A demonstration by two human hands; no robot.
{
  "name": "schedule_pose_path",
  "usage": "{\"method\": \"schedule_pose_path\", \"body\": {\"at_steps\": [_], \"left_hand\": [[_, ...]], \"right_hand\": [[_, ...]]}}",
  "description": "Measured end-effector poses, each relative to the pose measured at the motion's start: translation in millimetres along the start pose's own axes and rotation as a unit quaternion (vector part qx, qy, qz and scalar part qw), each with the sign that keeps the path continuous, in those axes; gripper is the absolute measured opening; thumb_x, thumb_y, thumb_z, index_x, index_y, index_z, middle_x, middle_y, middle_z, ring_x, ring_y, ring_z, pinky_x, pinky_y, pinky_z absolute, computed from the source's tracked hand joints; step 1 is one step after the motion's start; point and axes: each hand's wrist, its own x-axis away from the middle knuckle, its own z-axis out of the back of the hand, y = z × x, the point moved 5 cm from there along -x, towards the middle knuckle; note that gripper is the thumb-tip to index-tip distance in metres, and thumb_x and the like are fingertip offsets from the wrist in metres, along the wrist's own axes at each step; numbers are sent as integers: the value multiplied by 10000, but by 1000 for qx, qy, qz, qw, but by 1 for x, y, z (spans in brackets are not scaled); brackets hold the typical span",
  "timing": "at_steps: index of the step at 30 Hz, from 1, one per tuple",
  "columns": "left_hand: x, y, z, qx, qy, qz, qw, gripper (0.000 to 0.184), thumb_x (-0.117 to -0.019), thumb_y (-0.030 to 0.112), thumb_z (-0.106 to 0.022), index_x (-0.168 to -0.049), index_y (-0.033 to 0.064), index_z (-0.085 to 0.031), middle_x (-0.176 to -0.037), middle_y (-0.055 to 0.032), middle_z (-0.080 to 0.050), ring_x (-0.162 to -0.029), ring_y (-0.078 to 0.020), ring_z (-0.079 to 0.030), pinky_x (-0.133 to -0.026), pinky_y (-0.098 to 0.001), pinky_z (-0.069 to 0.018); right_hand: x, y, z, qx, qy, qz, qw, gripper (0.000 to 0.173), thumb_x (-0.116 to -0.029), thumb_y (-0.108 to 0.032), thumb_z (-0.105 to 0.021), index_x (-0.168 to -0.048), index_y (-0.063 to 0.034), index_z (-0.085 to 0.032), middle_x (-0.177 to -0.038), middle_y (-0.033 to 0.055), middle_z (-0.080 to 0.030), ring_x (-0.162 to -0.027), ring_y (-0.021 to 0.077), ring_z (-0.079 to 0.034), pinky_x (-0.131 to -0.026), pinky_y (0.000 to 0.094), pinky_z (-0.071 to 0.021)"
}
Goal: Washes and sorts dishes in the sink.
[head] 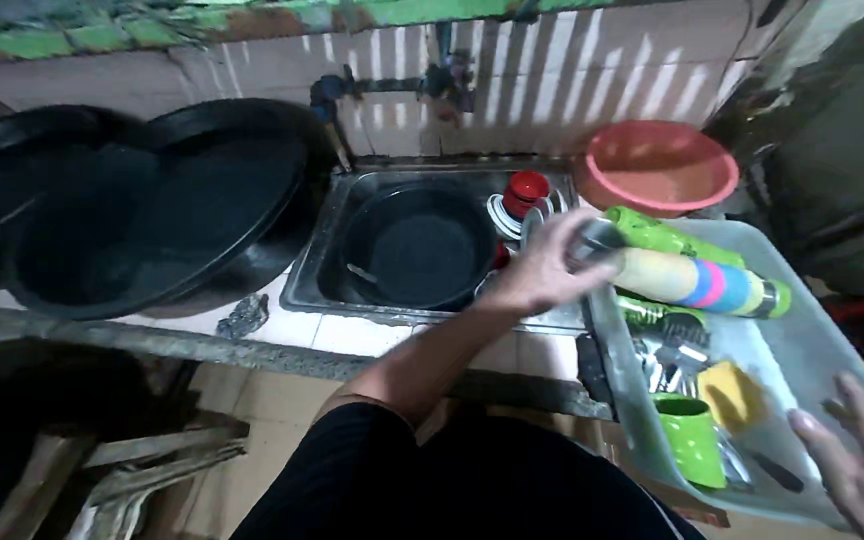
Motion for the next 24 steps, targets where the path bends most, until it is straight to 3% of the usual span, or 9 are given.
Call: {"method": "schedule_pose_path", "body": {"at_steps": [3, 6, 9, 12, 13, 15, 19, 22, 24], "left_hand": [[0, -120, 70, -183, 5, 185, 966, 706, -872, 334, -805, -1481, 150, -498, -1443, -155, -549, -1232, -299, -613, -990, -541, -545], [27, -233, 119, -343, -85, 270, 896, 678, -878, 342, -784, -1479, 176, -517, -1396, -181, -595, -1275, -383, -584, -1019, -631, -492], [65, -294, 153, -450, -191, 317, 812, 572, -911, 207, -736, -1450, 202, -546, -1435, -170, -571, -1374, -428, -481, -1066, -734, -368], [88, -333, 166, -478, -247, 327, 777, 558, -907, 200, -753, -1433, 191, -568, -1457, -200, -546, -1401, -474, -439, -1100, -833, -207], [89, -342, 161, -468, -261, 328, 778, 561, -911, 216, -749, -1439, 174, -564, -1464, -213, -536, -1392, -485, -442, -1087, -840, -214], [83, -345, 142, -435, -287, 328, 788, 536, -956, 262, -700, -1456, 156, -539, -1483, -204, -519, -1371, -460, -476, -1065, -796, -310], [58, -333, 102, -377, -282, 312, 825, 609, -881, 286, -780, -1428, 127, -564, -1389, -214, -599, -1265, -434, -582, -1024, -687, -459], [46, -320, 88, -247, -144, 314, 905, 629, -799, 201, -861, -1342, 52, -581, -1300, -205, -638, -1201, -354, -630, -1027, -567, -517], [44, -306, 94, -148, -40, 299, 942, 747, -763, 148, -886, -1401, 78, -503, -1304, -206, -630, -1153, -338, -648, -972, -552, -547]], "right_hand": [[3, 17, -9, 105, -15, -21, 994, 644, -1076, -420, -477, -1506, 57, -441, -1562, 326, -387, -1450, 459, -406, -1195, 554, -345], [1, 19, -13, 108, -52, -47, 992, 641, -1062, -443, -497, -1499, 24, -472, -1575, 293, -391, -1483, 413, -376, -1218, 531, -321], [5, 20, -12, 100, -57, -106, 988, 630, -1052, -446, -515, -1497, -1, -487, -1563, 251, -435, -1462, 351, -429, -1203, 473, -365], [5, 17, -13, 110, -64, -159, 979, 613, -1058, -449, -501, -1507, -32, -487, -1533, 222, -488, -1419, 338, -485, -1183, 498, -380], [6, 18, -13, 113, -67, -172, 976, 608, -1060, -447, -492, -1509, -38, -486, -1510, 231, -509, -1391, 356, -508, -1164, 520, -392], [8, 21, -12, 116, -66, -180, 975, 599, -1061, -449, -486, -1493, -35, -507, -1436, 268, -561, -1313, 410, -561, -1110, 578, -423], [11, 28, -15, 133, -45, -212, 967, 521, -1059, -452, -490, -1457, -127, -575, -1334, 249, -636, -1217, 473, -606, -1010, 720, -427], [14, 27, -15, 164, -14, -205, 965, 398, -1064, -379, -525, -1399, -199, -640, -1261, 212, -688, -1130, 506, -647, -907, 792, -439], [12, 24, -17, 179, 1, -197, 964, 355, -1058, -359, -551, -1363, -224, -671, -1195, 195, -718, -1057, 497, -675, -848, 793, -461]]}}
